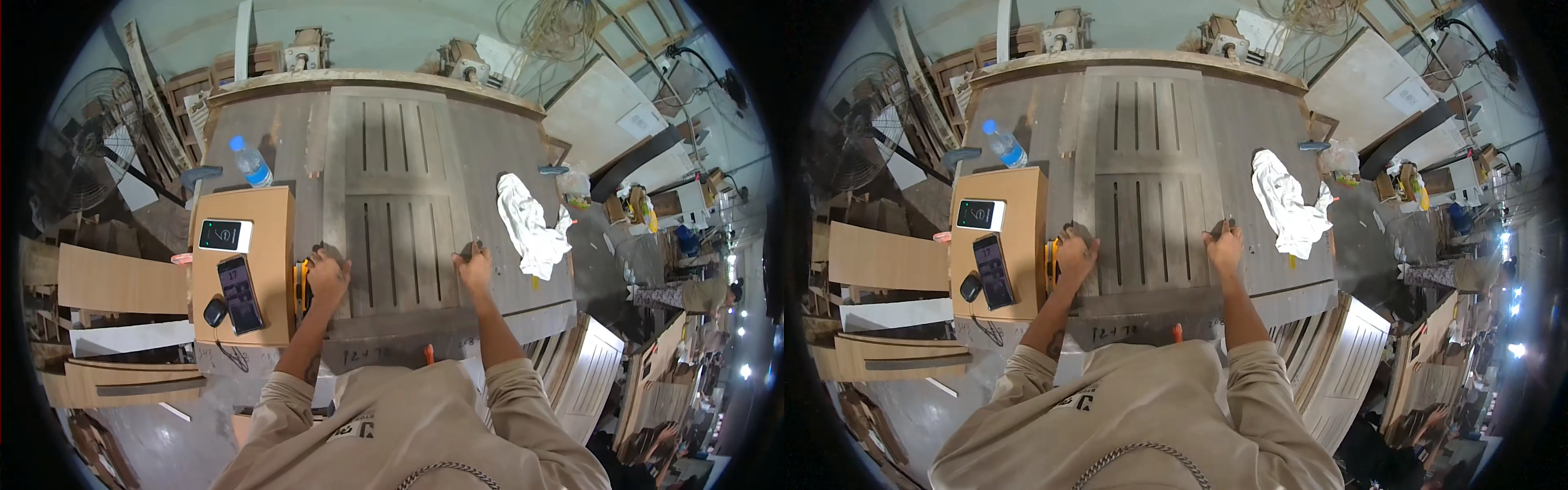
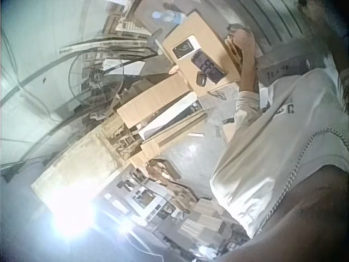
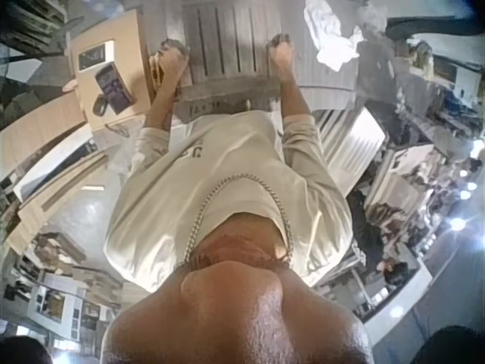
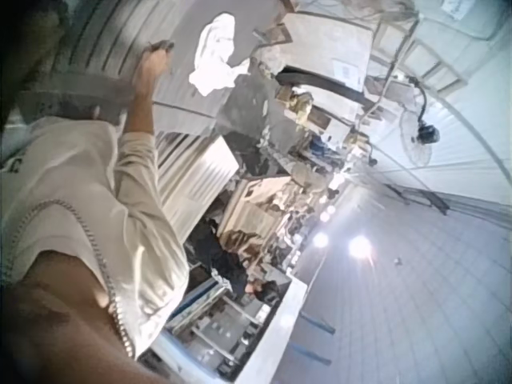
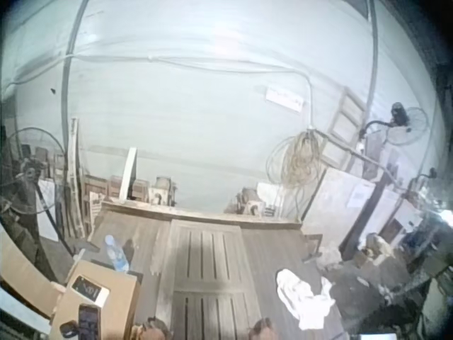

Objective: The person takes wooden slatted panels from a stack, places them on a workbench, and wipes the surfaces and edges with a white cloth.

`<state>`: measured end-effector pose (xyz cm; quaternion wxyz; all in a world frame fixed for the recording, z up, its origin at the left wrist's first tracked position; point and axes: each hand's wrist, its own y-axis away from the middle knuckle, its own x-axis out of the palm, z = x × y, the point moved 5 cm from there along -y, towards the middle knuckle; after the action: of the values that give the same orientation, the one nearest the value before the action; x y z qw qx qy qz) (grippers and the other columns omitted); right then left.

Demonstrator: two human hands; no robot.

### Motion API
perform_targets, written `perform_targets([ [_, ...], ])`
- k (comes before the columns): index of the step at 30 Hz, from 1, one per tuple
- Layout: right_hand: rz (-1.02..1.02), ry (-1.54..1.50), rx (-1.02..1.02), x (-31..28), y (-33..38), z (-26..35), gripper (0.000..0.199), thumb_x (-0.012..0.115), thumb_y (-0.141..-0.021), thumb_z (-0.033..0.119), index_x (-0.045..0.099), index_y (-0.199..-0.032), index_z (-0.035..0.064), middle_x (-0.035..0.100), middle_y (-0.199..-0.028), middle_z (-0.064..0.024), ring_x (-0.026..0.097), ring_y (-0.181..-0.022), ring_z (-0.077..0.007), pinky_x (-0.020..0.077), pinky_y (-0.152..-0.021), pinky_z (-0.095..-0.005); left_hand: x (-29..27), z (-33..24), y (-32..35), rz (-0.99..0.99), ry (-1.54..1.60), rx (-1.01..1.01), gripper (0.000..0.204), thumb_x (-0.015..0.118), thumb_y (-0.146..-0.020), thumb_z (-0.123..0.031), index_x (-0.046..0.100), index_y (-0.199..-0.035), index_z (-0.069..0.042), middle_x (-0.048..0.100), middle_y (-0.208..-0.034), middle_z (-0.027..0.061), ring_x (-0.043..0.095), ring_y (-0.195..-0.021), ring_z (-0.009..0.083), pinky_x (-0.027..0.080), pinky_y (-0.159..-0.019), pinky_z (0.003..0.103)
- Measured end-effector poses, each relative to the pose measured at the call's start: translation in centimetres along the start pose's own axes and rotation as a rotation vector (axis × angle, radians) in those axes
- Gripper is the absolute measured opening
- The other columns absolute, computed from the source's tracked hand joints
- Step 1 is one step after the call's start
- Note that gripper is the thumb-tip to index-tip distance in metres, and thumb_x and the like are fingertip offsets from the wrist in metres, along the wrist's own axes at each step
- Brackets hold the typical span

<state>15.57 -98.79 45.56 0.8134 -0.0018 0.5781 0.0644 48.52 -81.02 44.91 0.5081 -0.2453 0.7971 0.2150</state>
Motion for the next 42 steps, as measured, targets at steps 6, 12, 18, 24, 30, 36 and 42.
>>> perform_targets([
  [6,-0.04,0.012,-0.004,-0.1,0.0,0.0,0.069,0.075,-0.077,0.033,0.05,-0.131,-0.003,0.051,-0.124,-0.0238,0.046,-0.117,-0.0391,0.041,-0.097,-0.0455,-0.4,-0.8,-0.8,0.087,0.067,-0.034,0.066,0.072,-0.079,-0.037,0.047,-0.112,0.014,0.055,-0.107,0.0301,0.058,-0.101,0.0437,0.053,-0.08,0.045],
  [12,-0.015,-0.042,-0.043,-0.1,-1.3,0.1,0.064,0.07,-0.081,0.032,0.05,-0.129,-0.0044,0.051,-0.123,-0.0254,0.046,-0.115,-0.041,0.0406,-0.097,-0.0453,0.0,0.2,-3.2,0.062,-0.077,0.072,0.062,0.07,-0.08,-0.038,0.048,-0.113,0.011,0.058,-0.105,0.0271,0.061,-0.095,0.042,0.053,-0.078,0.046],
  [18,-0.03,-0.011,-0.072,0.6,-6.1,0.9,0.063,0.061,-0.089,0.032,0.041,-0.136,-0.0042,0.05,-0.123,-0.0264,0.046,-0.117,-0.042,0.0401,-0.097,-0.0474,-3.6,-3.2,-15.1,-0.053,0.046,0.0,0.063,0.06,-0.086,-0.043,0.045,-0.123,0.006,0.057,-0.112,0.0295,0.058,-0.104,0.0418,0.049,-0.084,0.048],
  [24,-0.177,-0.108,-0.281,2.5,-18.1,6.3,0.065,0.058,-0.09,0.038,0.039,-0.137,-0.0026,0.05,-0.127,-0.0294,0.048,-0.118,-0.0427,0.0393,-0.099,-0.0493,0.8,-4.9,-25.7,-0.413,-0.107,-0.008,0.081,0.059,-0.086,-0.053,0.038,-0.135,0.007,0.036,-0.136,0.0361,0.036,-0.124,0.0488,0.03,-0.102,0.056],
  [30,0.023,0.088,-0.035,0.5,-20.7,12.1,0.066,0.058,-0.09,0.042,0.041,-0.136,-0.0017,0.061,-0.112,-0.0268,0.057,-0.106,-0.0424,0.0468,-0.088,-0.0489,0.4,-4.1,-25.9,-0.393,-0.046,-0.053,0.08,0.057,-0.087,-0.049,0.032,-0.138,0.007,0.029,-0.135,0.0418,0.032,-0.122,0.0507,0.026,-0.102,0.057],
  [36,-0.069,0.068,-0.188,2.5,-24.7,9.1,0.061,0.051,-0.094,0.045,0.041,-0.138,0.004,0.059,-0.118,-0.0235,0.056,-0.107,-0.0401,0.0455,-0.089,-0.0482,1.1,-5.8,-27.1,-0.32,-0.116,-0.065,0.074,0.051,-0.091,-0.046,0.03,-0.138,0.006,0.026,-0.137,0.0414,0.031,-0.124,0.0498,0.026,-0.103,0.056],
  [42,-0.209,0.145,-0.403,3.9,-24.6,10.3,0.058,0.046,-0.098,0.041,0.036,-0.144,0.0065,0.038,-0.144,-0.0211,0.039,-0.131,-0.0353,0.0279,-0.108,-0.0492,0.8,-5.6,-27.1,-0.334,-0.186,-0.093,0.073,0.05,-0.092,-0.049,0.032,-0.14,0.003,0.027,-0.137,0.0389,0.033,-0.122,0.0487,0.03,-0.102,0.055],
])
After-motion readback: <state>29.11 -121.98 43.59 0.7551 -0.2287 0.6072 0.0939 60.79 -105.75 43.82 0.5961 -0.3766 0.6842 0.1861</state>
